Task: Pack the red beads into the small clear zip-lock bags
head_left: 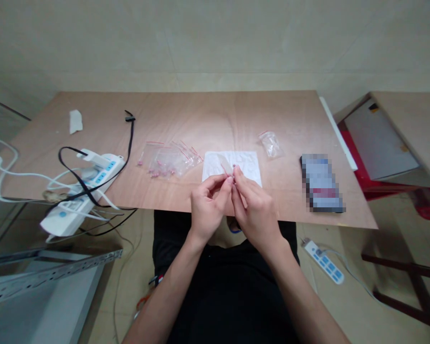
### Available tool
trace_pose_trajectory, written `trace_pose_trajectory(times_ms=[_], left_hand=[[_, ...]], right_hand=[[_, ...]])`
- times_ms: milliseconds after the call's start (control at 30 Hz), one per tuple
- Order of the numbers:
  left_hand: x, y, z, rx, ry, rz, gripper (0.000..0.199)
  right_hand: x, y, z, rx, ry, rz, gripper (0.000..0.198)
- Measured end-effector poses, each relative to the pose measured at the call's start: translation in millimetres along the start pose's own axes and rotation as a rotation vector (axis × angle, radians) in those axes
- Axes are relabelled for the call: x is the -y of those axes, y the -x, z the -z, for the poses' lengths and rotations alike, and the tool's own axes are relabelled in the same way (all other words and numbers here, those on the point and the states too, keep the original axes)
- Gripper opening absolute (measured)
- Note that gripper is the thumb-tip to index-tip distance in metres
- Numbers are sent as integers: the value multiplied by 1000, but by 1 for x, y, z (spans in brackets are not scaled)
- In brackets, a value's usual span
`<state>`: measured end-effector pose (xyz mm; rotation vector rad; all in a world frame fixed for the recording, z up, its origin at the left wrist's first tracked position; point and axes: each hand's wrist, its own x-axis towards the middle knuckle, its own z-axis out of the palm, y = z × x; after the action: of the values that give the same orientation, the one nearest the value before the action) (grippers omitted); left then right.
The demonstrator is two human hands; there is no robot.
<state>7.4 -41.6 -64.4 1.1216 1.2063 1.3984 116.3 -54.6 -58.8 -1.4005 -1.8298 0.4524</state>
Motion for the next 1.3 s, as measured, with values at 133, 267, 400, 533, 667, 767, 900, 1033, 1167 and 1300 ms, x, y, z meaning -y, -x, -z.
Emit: trace_pose_trajectory(times_ms=[133, 267, 400, 533, 667, 767, 900, 1033, 1167, 1300], left_hand=[[1, -4, 4, 39, 60, 50, 13], [2, -6, 8, 50, 62, 86, 12], [3, -9, 10, 80, 77, 133, 10], [2, -10, 13, 134, 42, 126, 11], [-6, -7, 17, 252, -192, 20, 8], [-17, -4, 17, 314, -388, -121, 11], [-25, 2, 14, 282, -496, -172, 13], [-26, 8, 8, 124, -697, -224, 13], [-27, 4, 3, -84, -814, -213, 13], [-25, -13, -2, -13, -720, -145, 12]], right_hand=[[1, 0, 2, 17, 9, 34, 40], [-1, 2, 1, -34, 18, 22, 38], [-2, 4, -2, -63, 1, 31, 35], [1, 4, 0, -41, -105, -20, 31], [2, 3, 5, -28, -298, -169, 27], [-2, 1, 9, 12, -410, -232, 25], [-7, -3, 16, 74, -377, -190, 28], [-5, -8, 26, 127, -8, -110, 34], [-6, -15, 35, 108, 231, -173, 30], [-23, -31, 34, 17, 122, -152, 26]])
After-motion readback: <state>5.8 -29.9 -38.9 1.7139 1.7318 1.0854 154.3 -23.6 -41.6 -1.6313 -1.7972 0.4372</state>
